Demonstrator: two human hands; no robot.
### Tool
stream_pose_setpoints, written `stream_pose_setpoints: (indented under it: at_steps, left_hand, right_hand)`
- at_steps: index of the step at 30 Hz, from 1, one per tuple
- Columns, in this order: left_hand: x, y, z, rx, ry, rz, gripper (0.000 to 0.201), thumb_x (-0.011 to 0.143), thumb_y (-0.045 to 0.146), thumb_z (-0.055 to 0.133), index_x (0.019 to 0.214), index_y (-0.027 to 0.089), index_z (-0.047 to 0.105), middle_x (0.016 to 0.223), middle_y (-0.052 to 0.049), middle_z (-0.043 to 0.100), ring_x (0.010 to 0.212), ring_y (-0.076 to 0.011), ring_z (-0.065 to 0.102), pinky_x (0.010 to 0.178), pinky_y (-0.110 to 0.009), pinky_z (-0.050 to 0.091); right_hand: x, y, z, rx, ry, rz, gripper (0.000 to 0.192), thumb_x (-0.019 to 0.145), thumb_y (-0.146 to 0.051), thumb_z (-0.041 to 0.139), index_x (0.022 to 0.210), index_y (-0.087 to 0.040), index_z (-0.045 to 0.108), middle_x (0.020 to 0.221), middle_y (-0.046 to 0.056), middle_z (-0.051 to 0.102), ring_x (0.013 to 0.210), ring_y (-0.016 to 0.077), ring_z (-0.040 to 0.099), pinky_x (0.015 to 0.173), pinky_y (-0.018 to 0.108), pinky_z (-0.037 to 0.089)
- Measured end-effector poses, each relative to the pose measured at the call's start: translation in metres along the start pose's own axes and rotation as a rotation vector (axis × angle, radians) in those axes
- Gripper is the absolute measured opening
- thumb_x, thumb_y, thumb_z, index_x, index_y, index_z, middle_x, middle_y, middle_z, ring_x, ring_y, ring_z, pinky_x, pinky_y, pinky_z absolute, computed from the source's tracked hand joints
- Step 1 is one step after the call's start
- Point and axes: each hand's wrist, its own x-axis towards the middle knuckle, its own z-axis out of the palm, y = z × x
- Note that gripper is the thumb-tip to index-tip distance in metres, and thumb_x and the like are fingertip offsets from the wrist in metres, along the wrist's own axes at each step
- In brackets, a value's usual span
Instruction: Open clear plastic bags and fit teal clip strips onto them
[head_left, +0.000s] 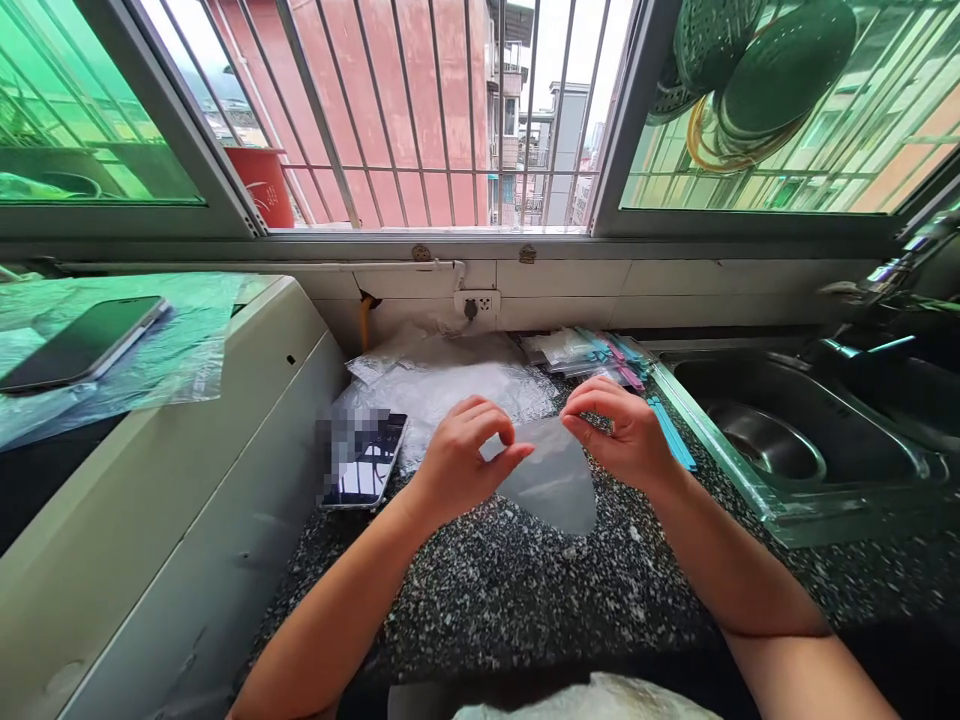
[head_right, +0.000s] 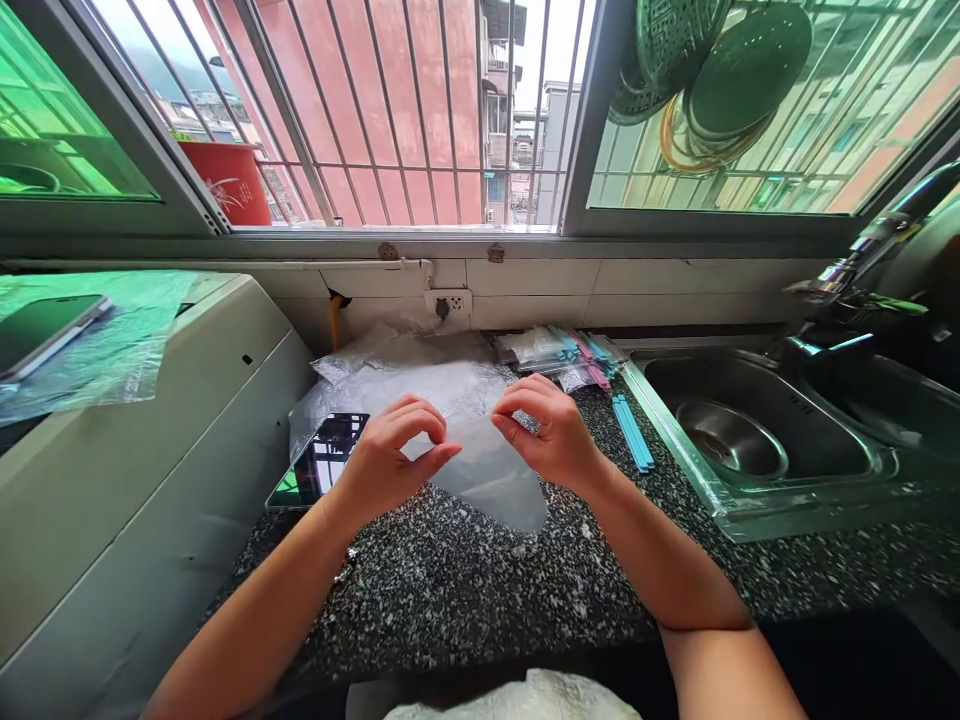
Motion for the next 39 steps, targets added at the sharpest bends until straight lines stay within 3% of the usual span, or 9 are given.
stream_pose_setpoints:
  at_steps: [3,7,14,18,33,39]
  left_hand:
    - [-0.002,-0.004,-0.005,0.014,-0.037,-0.068,0.023,0.072,0.031,0.071,0.083,0.018,0.055,0.073,0.0,0.061,0.072,-0.0148,0.056,0.069,-0.03,0.047]
    - [-0.003,-0.01,-0.012,-0.024,-0.106,-0.115,0.031,0.074,0.024,0.069,0.102,0.02,0.056,0.074,0.001,0.061,0.072,-0.0132,0.057,0.072,-0.029,0.048]
    - [0.001,-0.018,-0.015,-0.094,-0.171,-0.079,0.007,0.079,0.026,0.063,0.081,0.019,0.063,0.065,0.0,0.059,0.068,-0.0135,0.056,0.066,-0.028,0.046]
    - [0.002,-0.019,-0.015,-0.141,-0.173,-0.111,0.015,0.082,0.022,0.057,0.068,0.018,0.061,0.061,0.0,0.057,0.065,-0.0128,0.053,0.062,-0.026,0.044]
    - [0.003,-0.027,-0.015,-0.262,-0.094,-0.208,0.014,0.081,0.025,0.057,0.07,0.017,0.059,0.069,-0.002,0.057,0.069,-0.0137,0.053,0.066,-0.027,0.042]
    - [0.005,-0.029,-0.015,-0.346,-0.057,-0.264,0.022,0.08,0.034,0.058,0.066,0.017,0.058,0.066,-0.002,0.057,0.066,-0.0135,0.053,0.065,-0.027,0.043]
  right_hand:
    - [-0.001,0.003,-0.008,-0.009,0.033,-0.001,0.009,0.082,-0.019,0.059,0.073,-0.021,0.059,0.072,0.0,0.059,0.07,0.0136,0.054,0.068,0.03,0.044]
    - [-0.001,0.007,-0.017,-0.016,0.085,0.019,0.008,0.081,-0.021,0.06,0.074,-0.022,0.06,0.073,0.0,0.06,0.072,0.0146,0.055,0.069,0.031,0.045]
    - [0.0,0.006,-0.025,-0.057,0.139,0.082,0.012,0.082,-0.027,0.059,0.071,-0.023,0.059,0.072,0.001,0.061,0.072,0.016,0.056,0.069,0.033,0.046]
    - [0.001,0.01,-0.025,-0.077,0.144,0.075,0.012,0.082,-0.027,0.059,0.07,-0.023,0.058,0.072,0.001,0.061,0.072,0.0159,0.056,0.07,0.033,0.046]
    - [0.001,0.019,-0.021,-0.085,0.2,0.121,0.015,0.083,-0.031,0.058,0.072,-0.023,0.058,0.073,0.001,0.059,0.073,0.0162,0.055,0.073,0.034,0.046]
    - [0.0,0.021,-0.02,0.001,0.187,0.17,0.018,0.083,-0.036,0.058,0.071,-0.022,0.058,0.072,0.001,0.058,0.073,0.0156,0.054,0.072,0.033,0.045]
